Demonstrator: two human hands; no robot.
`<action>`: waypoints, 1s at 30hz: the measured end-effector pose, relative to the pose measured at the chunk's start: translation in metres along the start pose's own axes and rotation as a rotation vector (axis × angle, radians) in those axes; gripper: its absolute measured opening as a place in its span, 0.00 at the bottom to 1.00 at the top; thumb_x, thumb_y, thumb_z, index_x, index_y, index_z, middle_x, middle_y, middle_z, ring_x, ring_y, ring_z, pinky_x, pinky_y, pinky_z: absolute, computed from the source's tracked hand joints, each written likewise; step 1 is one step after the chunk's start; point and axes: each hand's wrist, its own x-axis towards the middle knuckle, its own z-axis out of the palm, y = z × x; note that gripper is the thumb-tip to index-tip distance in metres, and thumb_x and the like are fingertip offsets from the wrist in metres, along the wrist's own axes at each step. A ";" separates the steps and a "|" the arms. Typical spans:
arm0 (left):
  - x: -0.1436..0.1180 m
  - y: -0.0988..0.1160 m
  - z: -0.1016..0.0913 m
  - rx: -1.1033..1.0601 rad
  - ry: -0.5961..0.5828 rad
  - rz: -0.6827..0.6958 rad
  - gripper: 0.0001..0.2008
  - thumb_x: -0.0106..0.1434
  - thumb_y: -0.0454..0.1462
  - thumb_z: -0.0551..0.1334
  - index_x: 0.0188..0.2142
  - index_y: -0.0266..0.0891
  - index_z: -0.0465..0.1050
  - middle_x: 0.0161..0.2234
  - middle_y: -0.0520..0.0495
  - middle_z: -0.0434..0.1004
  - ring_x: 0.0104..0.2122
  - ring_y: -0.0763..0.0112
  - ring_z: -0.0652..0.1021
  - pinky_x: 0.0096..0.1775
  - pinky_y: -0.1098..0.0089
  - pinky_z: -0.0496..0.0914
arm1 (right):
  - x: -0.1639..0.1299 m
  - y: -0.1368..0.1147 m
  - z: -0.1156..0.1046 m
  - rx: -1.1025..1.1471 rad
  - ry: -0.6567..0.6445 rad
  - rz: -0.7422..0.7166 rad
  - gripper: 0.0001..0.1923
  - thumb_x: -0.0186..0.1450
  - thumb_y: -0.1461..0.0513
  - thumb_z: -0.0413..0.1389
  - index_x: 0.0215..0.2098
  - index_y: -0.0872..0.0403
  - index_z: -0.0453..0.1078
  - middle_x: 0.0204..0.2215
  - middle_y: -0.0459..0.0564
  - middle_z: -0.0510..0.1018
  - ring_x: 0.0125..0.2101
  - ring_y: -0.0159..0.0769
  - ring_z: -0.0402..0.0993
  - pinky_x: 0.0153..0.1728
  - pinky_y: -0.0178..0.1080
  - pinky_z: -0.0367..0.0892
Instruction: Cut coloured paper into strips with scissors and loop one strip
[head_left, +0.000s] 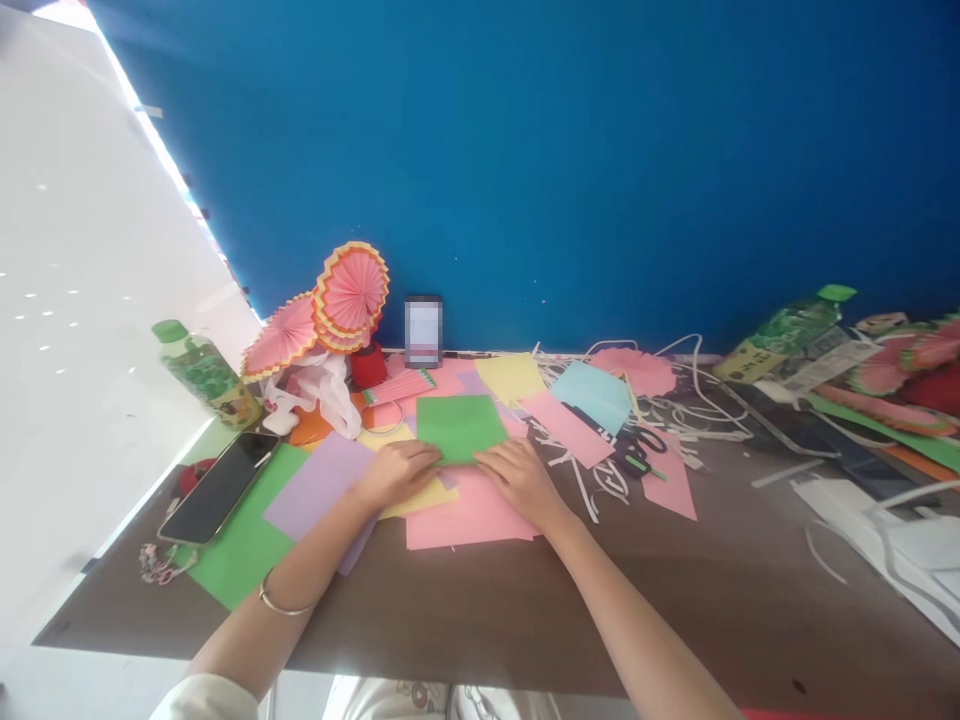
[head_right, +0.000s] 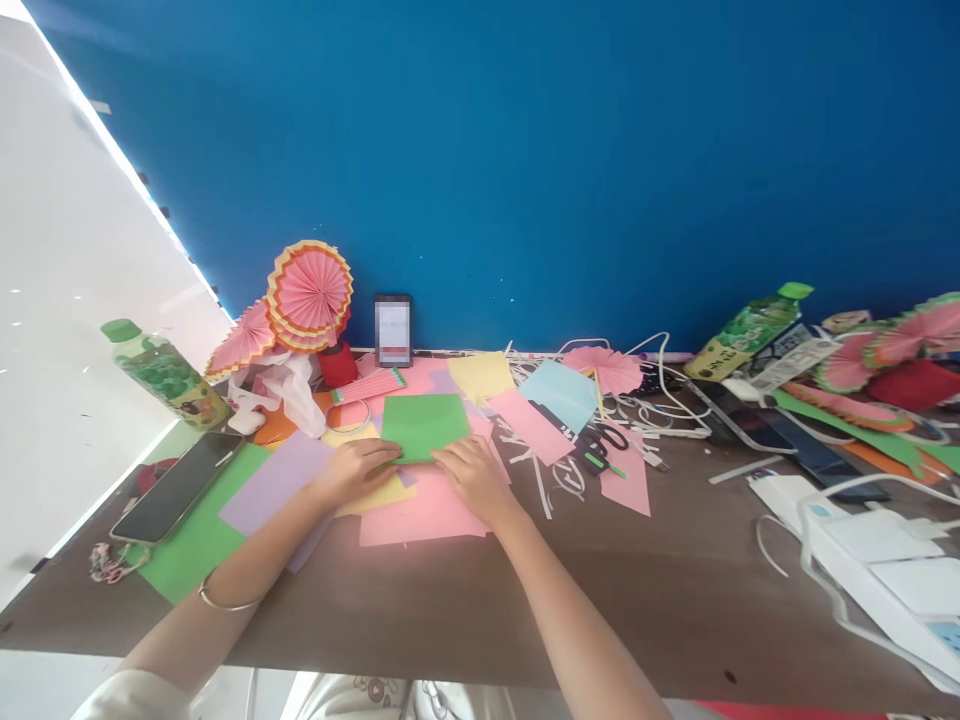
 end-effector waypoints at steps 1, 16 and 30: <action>-0.001 -0.001 0.002 0.011 0.012 0.018 0.11 0.62 0.36 0.53 0.41 0.39 0.71 0.39 0.45 0.77 0.38 0.68 0.77 0.39 0.68 0.72 | 0.000 0.000 0.000 -0.003 -0.001 -0.006 0.10 0.64 0.67 0.48 0.37 0.53 0.71 0.29 0.49 0.76 0.31 0.35 0.67 0.36 0.42 0.61; -0.004 0.001 -0.004 0.133 0.070 0.121 0.15 0.63 0.30 0.48 0.46 0.40 0.68 0.42 0.45 0.76 0.36 0.70 0.78 0.34 0.70 0.73 | 0.005 -0.012 -0.003 0.044 0.045 -0.022 0.06 0.63 0.64 0.50 0.36 0.54 0.69 0.30 0.49 0.76 0.30 0.35 0.68 0.32 0.40 0.63; -0.002 0.004 0.001 0.052 0.111 0.097 0.10 0.63 0.34 0.51 0.40 0.40 0.70 0.38 0.45 0.77 0.34 0.70 0.77 0.36 0.69 0.72 | 0.002 -0.008 0.000 -0.069 0.063 -0.077 0.10 0.63 0.68 0.49 0.35 0.53 0.71 0.27 0.49 0.74 0.30 0.35 0.65 0.32 0.40 0.60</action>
